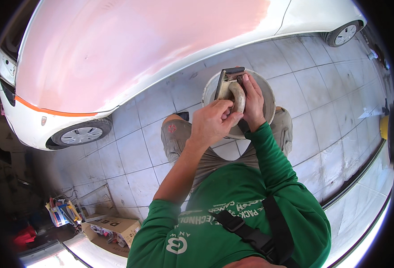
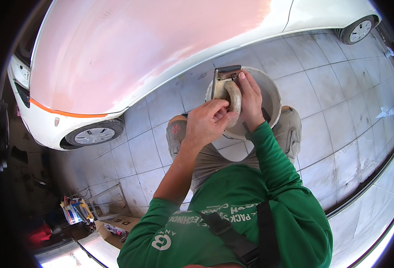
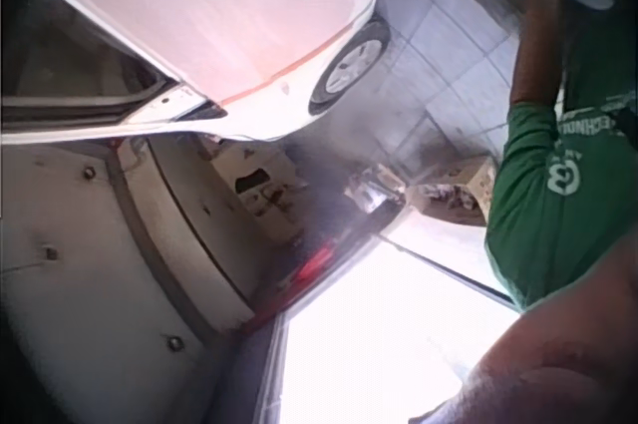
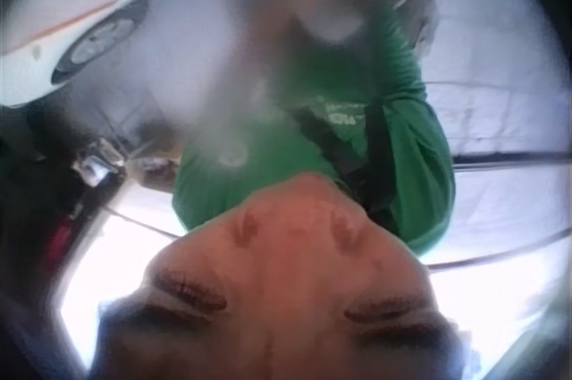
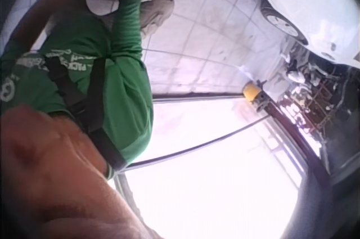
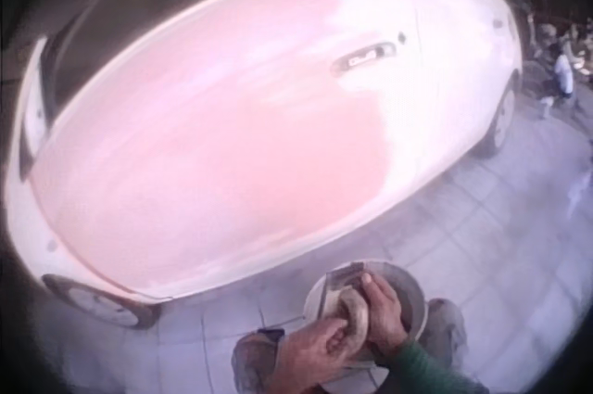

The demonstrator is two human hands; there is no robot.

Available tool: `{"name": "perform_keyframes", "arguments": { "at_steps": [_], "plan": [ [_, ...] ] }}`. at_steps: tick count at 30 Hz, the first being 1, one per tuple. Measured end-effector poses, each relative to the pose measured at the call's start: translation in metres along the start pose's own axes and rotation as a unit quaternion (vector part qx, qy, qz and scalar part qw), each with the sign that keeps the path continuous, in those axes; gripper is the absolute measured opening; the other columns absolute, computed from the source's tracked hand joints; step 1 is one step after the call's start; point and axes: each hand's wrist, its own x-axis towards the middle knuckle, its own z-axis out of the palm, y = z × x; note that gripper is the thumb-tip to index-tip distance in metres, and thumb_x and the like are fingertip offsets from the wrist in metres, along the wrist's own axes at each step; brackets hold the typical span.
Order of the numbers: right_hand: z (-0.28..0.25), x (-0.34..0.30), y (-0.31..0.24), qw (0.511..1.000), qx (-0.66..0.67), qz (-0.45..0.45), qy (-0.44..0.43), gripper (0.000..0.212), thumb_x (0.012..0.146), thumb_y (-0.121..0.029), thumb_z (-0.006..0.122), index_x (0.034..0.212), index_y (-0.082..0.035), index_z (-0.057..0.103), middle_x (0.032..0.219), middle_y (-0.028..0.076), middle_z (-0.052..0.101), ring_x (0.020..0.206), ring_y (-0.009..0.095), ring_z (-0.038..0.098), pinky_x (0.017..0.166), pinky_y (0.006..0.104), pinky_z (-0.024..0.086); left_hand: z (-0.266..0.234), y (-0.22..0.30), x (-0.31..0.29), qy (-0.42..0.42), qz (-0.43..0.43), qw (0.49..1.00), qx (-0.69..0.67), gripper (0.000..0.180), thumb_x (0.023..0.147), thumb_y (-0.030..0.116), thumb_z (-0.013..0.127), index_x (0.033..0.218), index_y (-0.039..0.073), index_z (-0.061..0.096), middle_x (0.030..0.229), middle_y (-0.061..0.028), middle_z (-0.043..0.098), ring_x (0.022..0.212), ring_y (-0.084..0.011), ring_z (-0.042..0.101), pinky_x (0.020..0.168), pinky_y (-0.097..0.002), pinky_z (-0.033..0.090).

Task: The person attaches a sanding block to a sanding tool and then sands the surface of a car door. They wipe the surface with a cloth and continue sanding different areas of the door.

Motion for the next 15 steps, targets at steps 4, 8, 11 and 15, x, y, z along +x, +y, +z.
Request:
{"name": "perform_keyframes", "arguments": {
  "at_steps": [4, 8, 11, 15],
  "plan": [
    [0.015, 0.000, -0.012, 1.000, -0.008, -0.006, -0.028, 0.039, 0.114, -0.024, 0.048, 0.146, -0.003, 0.052, 0.118, 0.007, 0.069, 0.101, 0.012, 0.066, 0.088, 0.0283, 0.057, -0.037, -0.028, 0.017, 0.218, 0.251, 0.943, 0.000, 0.075, 0.075, 0.029, 0.096, 0.136, 0.006, 0.060, 0.133, -0.0136, 0.067, 0.117, -0.0279, 0.067, 0.094, -0.0418, 0.057],
    [0.014, -0.002, -0.011, 0.996, -0.004, 0.053, -0.074, 0.042, 0.112, -0.022, 0.054, 0.150, -0.008, 0.047, 0.115, 0.007, 0.067, 0.098, 0.012, 0.066, 0.086, 0.0286, 0.057, -0.043, -0.028, 0.035, 0.090, 0.201, 0.969, -0.109, 0.091, 0.074, 0.030, 0.097, 0.150, 0.009, 0.051, 0.150, -0.0144, 0.055, 0.135, -0.0307, 0.058, 0.107, -0.0429, 0.052],
    [0.017, 0.003, -0.011, 0.991, 0.023, 0.112, -0.075, 0.039, 0.112, -0.024, 0.054, 0.147, -0.007, 0.049, 0.113, 0.007, 0.068, 0.094, 0.013, 0.067, 0.082, 0.0290, 0.058, -0.044, -0.036, 0.039, 0.023, 0.196, 0.970, -0.144, 0.097, 0.074, 0.030, 0.097, 0.154, 0.011, 0.046, 0.156, -0.0155, 0.050, 0.141, -0.0310, 0.053, 0.114, -0.0449, 0.046],
    [0.032, 0.004, -0.014, 0.969, 0.096, 0.219, -0.061, 0.032, 0.111, -0.026, 0.054, 0.138, -0.008, 0.054, 0.109, 0.006, 0.069, 0.088, 0.014, 0.069, 0.074, 0.0298, 0.059, -0.024, -0.058, 0.048, 0.071, 0.248, 0.934, -0.246, 0.080, 0.081, 0.025, 0.088, 0.149, 0.008, 0.047, 0.152, -0.0185, 0.051, 0.138, -0.0312, 0.053, 0.116, -0.0465, 0.043]
  ]
}}
